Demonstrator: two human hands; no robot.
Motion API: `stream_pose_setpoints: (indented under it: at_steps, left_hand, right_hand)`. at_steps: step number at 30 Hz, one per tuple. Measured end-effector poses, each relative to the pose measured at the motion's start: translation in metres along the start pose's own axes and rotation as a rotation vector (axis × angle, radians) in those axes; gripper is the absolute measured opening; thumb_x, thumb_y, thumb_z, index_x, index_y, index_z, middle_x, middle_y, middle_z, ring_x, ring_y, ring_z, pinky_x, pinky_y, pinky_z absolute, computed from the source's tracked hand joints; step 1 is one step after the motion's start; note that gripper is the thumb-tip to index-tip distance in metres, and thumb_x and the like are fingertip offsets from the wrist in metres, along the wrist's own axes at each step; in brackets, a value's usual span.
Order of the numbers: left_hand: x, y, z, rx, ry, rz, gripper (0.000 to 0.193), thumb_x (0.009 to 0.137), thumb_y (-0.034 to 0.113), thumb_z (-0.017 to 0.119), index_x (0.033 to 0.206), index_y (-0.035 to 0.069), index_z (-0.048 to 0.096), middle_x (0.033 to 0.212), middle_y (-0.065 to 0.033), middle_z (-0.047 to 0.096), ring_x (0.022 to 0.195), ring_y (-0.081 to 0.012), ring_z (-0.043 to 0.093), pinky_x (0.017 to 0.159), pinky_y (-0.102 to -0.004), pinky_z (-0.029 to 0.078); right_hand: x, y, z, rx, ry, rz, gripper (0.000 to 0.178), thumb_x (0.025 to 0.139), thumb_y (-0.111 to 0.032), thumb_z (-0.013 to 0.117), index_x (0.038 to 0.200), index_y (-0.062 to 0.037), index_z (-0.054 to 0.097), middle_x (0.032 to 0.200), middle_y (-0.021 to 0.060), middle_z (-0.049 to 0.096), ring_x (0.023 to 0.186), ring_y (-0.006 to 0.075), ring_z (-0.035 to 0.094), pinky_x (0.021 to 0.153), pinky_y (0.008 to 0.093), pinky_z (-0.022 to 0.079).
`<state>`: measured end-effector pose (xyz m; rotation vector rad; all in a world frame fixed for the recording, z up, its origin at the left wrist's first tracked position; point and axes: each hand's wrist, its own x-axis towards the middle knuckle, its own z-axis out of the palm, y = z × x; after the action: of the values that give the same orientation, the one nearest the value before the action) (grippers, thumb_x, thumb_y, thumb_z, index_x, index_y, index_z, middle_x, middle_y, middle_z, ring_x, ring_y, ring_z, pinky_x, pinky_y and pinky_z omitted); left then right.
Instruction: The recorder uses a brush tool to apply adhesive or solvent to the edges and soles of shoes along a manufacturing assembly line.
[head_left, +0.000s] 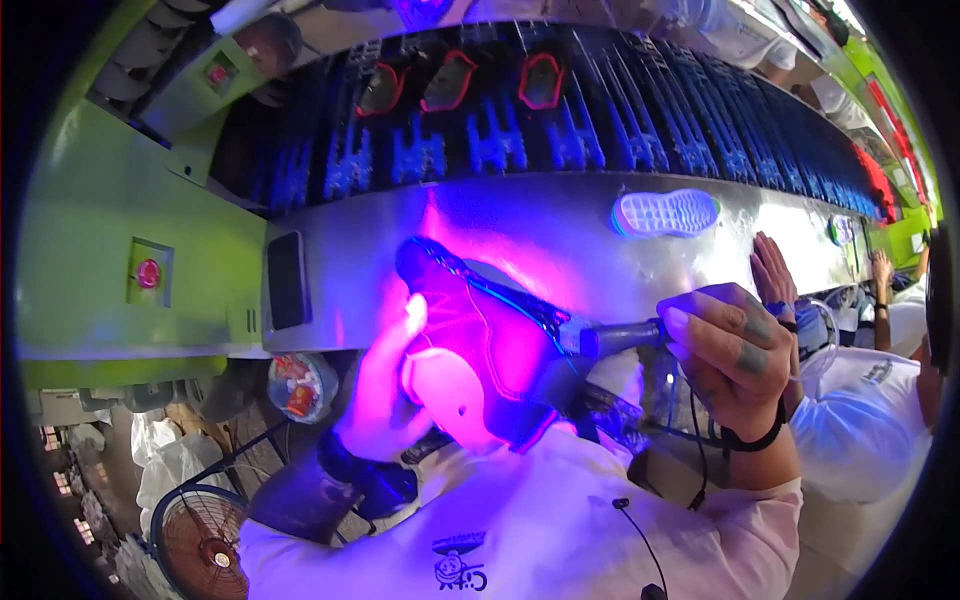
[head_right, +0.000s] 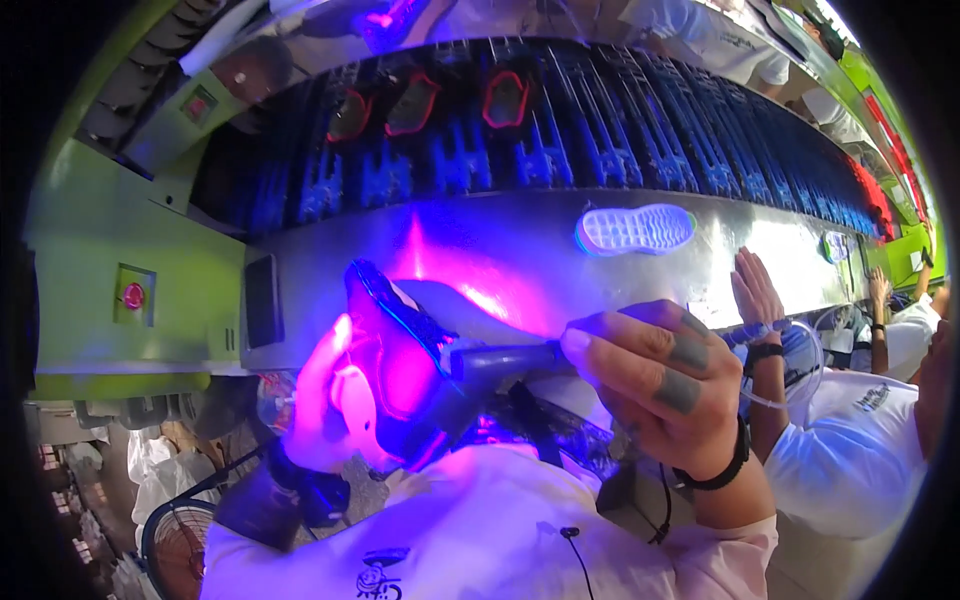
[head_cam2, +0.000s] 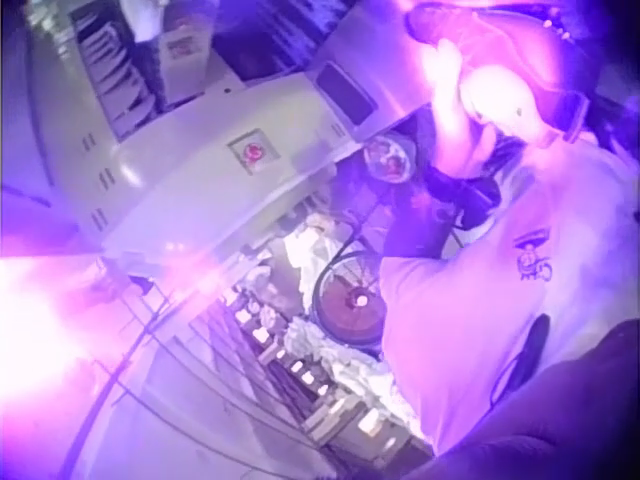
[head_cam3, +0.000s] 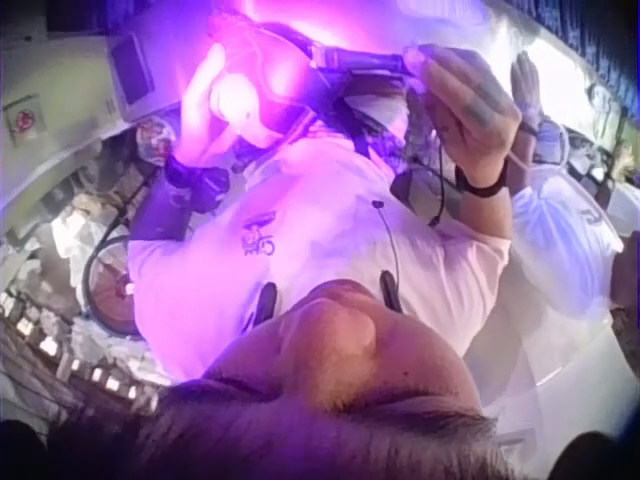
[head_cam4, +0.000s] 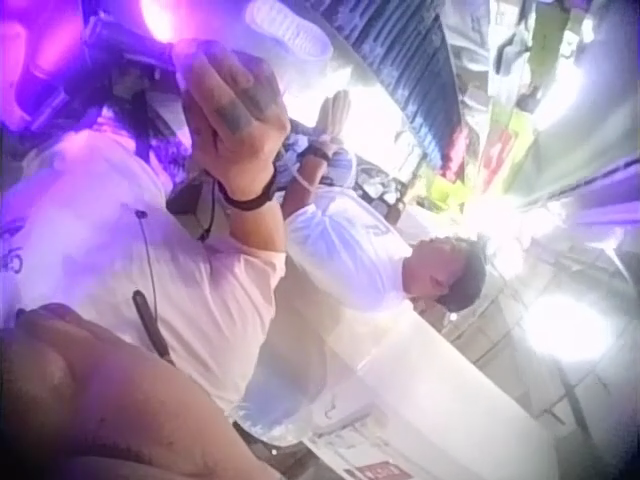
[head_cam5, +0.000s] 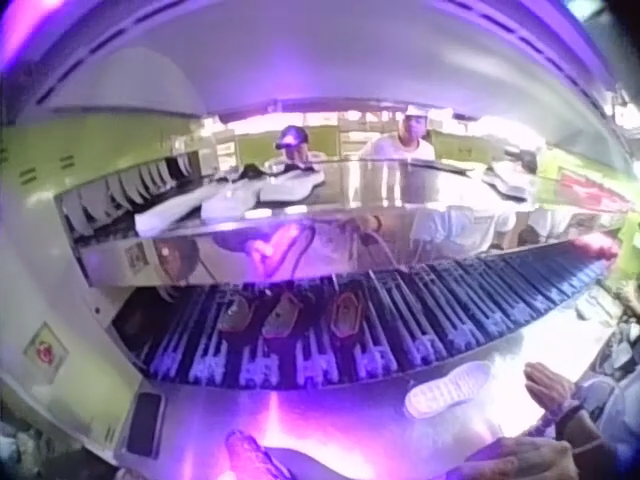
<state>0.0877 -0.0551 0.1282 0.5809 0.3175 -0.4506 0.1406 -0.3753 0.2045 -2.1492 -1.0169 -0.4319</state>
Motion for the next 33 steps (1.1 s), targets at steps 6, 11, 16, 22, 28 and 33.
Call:
stream_pose_setpoints:
  at_steps: [6,11,16,22,28,33]
  left_hand:
    - [-0.002,-0.016,0.003,0.244,0.114,0.026,0.064,0.100,0.010,0.066,0.155,-0.001,0.035,0.147,-0.0194,0.053,0.132,-0.0301,0.059,0.111,-0.0472,0.050]
    - [-0.009,-0.045,0.011,-0.259,-0.042,-0.140,0.057,0.109,0.047,0.044,0.146,0.004,0.048,0.134,-0.0152,0.064,0.123,-0.0290,0.064,0.106,-0.0466,0.053]
    - [-0.018,-0.061,-0.004,-0.382,-0.152,-0.289,0.057,0.107,0.053,0.046,0.135,0.005,0.058,0.124,-0.0128,0.068,0.117,-0.0273,0.066,0.103,-0.0458,0.053]
    - [-0.015,-0.084,-0.016,-0.675,-0.099,-0.519,0.065,0.104,0.052,0.050,0.139,-0.003,0.054,0.128,-0.0213,0.062,0.115,-0.0318,0.064,0.100,-0.0430,0.055]
    - [-0.009,-0.104,-0.017,-0.928,-0.228,-0.606,0.065,0.103,0.040,0.056,0.145,-0.009,0.044,0.131,-0.0236,0.057,0.122,-0.0357,0.063,0.096,-0.0356,0.060]
    - [-0.013,-0.101,-0.012,-0.948,-0.247,-0.620,0.064,0.103,0.035,0.060,0.145,-0.010,0.043,0.132,-0.0245,0.054,0.120,-0.0349,0.065,0.097,-0.0353,0.062]
  right_hand:
    - [0.016,0.007,-0.013,0.015,0.025,-0.090,0.040,0.080,0.004,0.075,0.118,-0.0088,0.076,0.103,0.0086,0.077,0.081,0.0255,0.071,0.069,0.0352,0.058]
    - [0.019,0.017,-0.025,0.045,0.026,-0.142,0.040,0.076,0.003,0.076,0.115,-0.0094,0.079,0.103,0.0078,0.077,0.080,0.0254,0.071,0.069,0.0350,0.058]
    - [0.023,0.023,-0.021,0.098,0.086,-0.170,0.041,0.073,0.001,0.077,0.113,-0.0084,0.080,0.101,0.0069,0.077,0.079,0.0257,0.071,0.068,0.0357,0.058]
    - [0.017,0.032,-0.018,0.164,0.052,-0.145,0.039,0.074,-0.001,0.077,0.112,-0.0084,0.080,0.101,0.0069,0.077,0.078,0.0251,0.071,0.070,0.0358,0.058]
    - [0.002,0.041,-0.012,0.203,0.027,-0.095,0.035,0.078,-0.003,0.077,0.112,-0.0086,0.080,0.101,0.0064,0.078,0.084,0.0248,0.072,0.075,0.0354,0.059]
    - [-0.005,0.042,-0.005,0.279,0.013,-0.058,0.033,0.081,-0.006,0.076,0.114,-0.0087,0.080,0.104,0.0063,0.078,0.087,0.0254,0.073,0.078,0.0364,0.060]
